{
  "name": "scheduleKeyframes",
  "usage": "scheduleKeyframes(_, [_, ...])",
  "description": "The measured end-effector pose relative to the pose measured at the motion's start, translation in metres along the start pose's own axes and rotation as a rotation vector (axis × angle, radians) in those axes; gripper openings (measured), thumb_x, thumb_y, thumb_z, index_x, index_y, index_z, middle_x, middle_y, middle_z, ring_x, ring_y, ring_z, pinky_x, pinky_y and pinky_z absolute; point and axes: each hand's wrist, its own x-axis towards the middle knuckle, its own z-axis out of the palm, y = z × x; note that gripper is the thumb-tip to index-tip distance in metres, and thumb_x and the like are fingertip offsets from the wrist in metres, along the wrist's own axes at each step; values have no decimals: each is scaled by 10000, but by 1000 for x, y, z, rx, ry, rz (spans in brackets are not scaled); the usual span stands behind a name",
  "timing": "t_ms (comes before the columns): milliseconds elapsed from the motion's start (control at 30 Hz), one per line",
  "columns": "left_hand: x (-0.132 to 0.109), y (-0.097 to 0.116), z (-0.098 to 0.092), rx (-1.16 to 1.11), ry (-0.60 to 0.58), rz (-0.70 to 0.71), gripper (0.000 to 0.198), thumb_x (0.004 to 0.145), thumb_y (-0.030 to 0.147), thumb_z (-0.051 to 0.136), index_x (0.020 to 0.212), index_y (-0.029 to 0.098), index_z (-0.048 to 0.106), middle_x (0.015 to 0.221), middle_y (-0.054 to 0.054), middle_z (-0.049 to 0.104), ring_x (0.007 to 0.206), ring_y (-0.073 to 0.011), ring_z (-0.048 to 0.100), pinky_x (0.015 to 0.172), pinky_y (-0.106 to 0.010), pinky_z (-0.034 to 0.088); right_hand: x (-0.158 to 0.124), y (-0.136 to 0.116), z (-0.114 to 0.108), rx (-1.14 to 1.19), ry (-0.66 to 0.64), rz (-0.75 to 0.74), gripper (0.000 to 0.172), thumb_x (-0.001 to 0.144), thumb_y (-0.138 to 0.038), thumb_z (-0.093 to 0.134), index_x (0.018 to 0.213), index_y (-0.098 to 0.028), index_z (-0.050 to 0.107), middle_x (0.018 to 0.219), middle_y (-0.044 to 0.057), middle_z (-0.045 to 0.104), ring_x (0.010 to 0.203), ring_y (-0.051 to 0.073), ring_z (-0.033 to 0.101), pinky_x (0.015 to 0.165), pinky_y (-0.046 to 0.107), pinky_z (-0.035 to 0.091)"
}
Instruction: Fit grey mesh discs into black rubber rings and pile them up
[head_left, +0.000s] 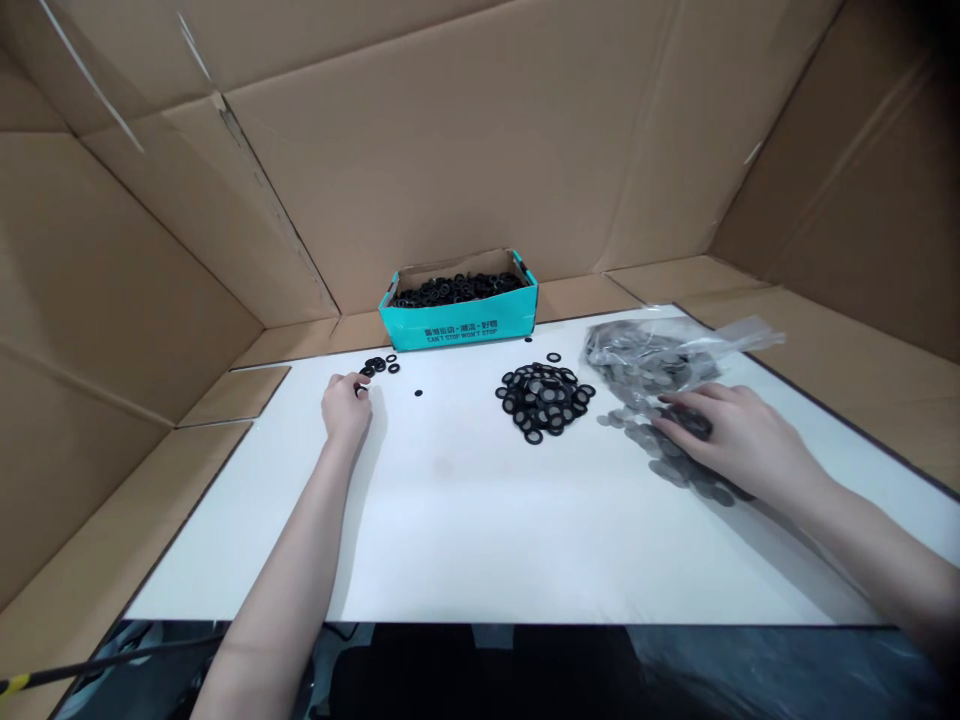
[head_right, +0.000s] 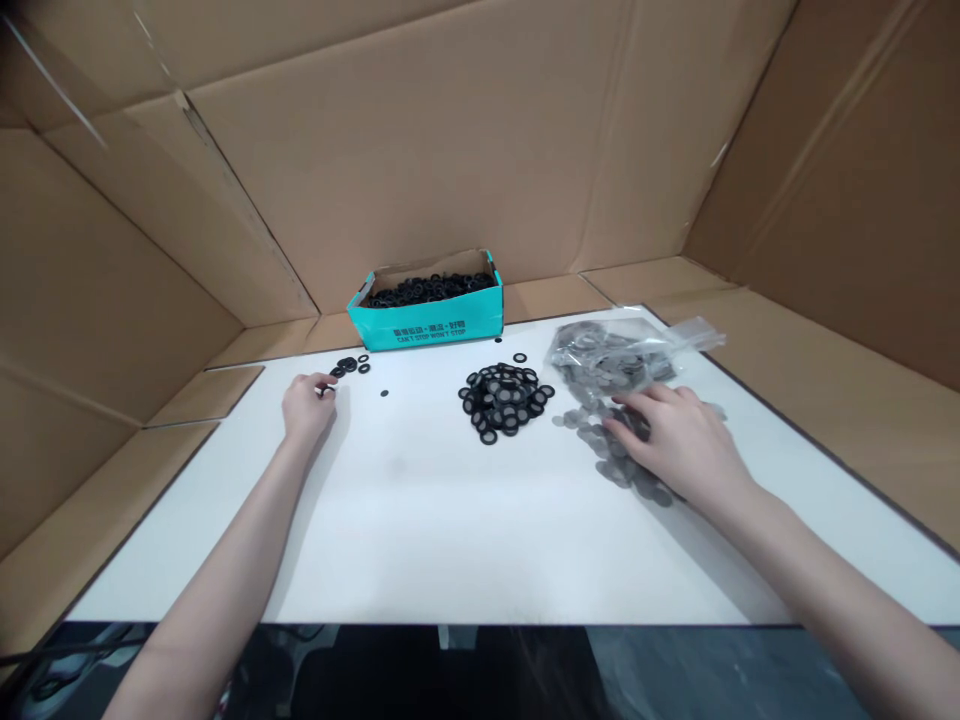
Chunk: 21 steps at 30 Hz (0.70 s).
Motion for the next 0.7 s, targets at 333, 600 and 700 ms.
scheduleKeyframes(333, [1, -3, 1, -72, 24, 0, 300, 809, 71, 514, 950, 201, 744, 1012, -69, 658, 851, -216, 657, 830, -326, 479, 6, 8, 0, -52, -48, 29, 308, 868, -461, 524, 945, -226, 708, 999, 94, 738, 938, 324, 608, 716, 385, 448])
scheduleKeyframes(600, [-1, 2, -1, -93, 22, 3, 299, 786, 70, 525, 925, 207, 751, 983, -72, 667, 856, -227, 653, 821, -335, 473, 8, 27, 1, -43, -94, 111, 297, 807, -544, 537, 786, -259, 619, 845, 73, 716, 789, 291, 620, 593, 337, 375])
scheduleKeyframes(700, [-3, 4, -2, -100, 24, 9, 303, 788, 67, 518, 920, 208, 751, 986, -74, 669, 874, -235, 654, 829, -341, 473, 10, 29, 4, -4, -122, 154, 236, 792, -489, 563, 816, -267, 636, 842, 50, 727, 777, 273, 635, 589, 324, 389])
